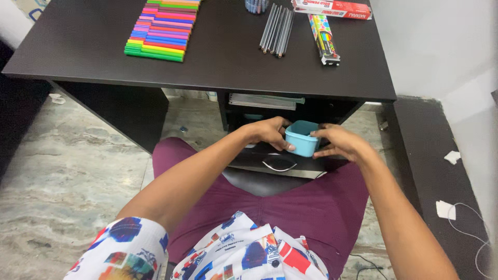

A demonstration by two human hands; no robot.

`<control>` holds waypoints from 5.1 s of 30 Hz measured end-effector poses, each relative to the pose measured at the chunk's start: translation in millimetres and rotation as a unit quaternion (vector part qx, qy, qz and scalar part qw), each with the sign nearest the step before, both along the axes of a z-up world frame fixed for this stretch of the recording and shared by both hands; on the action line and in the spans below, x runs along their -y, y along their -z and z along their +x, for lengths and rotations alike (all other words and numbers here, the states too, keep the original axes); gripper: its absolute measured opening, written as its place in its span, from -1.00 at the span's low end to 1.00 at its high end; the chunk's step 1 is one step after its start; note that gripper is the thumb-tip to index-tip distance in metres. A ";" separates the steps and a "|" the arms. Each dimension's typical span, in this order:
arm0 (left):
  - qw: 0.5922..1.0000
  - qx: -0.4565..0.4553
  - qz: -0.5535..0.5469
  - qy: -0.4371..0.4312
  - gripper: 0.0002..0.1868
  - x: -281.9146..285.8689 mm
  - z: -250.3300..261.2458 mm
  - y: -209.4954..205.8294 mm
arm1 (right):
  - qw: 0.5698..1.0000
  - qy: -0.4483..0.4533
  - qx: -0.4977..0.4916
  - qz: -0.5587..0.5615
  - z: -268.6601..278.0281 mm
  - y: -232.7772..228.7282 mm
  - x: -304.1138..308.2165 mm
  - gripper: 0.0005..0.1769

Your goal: The person sorts colored pencils and pens on a desk, then places them into a drawer along with a plastic container and other stationery items. The person handles the items one at a time and arranges them neatly before closing the drawer.

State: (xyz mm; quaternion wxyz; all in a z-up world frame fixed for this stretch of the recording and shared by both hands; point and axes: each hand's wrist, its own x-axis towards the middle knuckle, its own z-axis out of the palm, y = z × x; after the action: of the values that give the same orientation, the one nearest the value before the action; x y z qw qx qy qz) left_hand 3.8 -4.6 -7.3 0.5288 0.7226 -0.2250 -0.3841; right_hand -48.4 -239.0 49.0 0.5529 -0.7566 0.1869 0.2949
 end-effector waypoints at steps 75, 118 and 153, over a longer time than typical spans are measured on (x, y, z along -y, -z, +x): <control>0.974 0.168 0.066 -0.136 -0.50 30.2 28.5 -19.7 | 0.630 -0.034 0.627 -0.457 -28.6 9.7 -28.4 -0.69; 0.746 0.238 0.295 -0.547 0.37 -266.0 104.0 -143.2 | 0.783 -0.128 0.509 -0.332 290.3 -3.7 -373.1 -0.09; 0.968 0.171 -0.129 -0.128 -0.42 -193.4 -27.4 -219.9 | 0.946 0.033 0.183 0.265 39.0 -102.2 -134.8 -0.27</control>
State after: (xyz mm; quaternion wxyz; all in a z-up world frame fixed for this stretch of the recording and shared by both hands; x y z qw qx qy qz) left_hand -23.6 188.8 212.6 0.6164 0.7257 -0.2653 -0.1518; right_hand -9.4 -104.2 151.2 0.7676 -0.6170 0.0226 0.1719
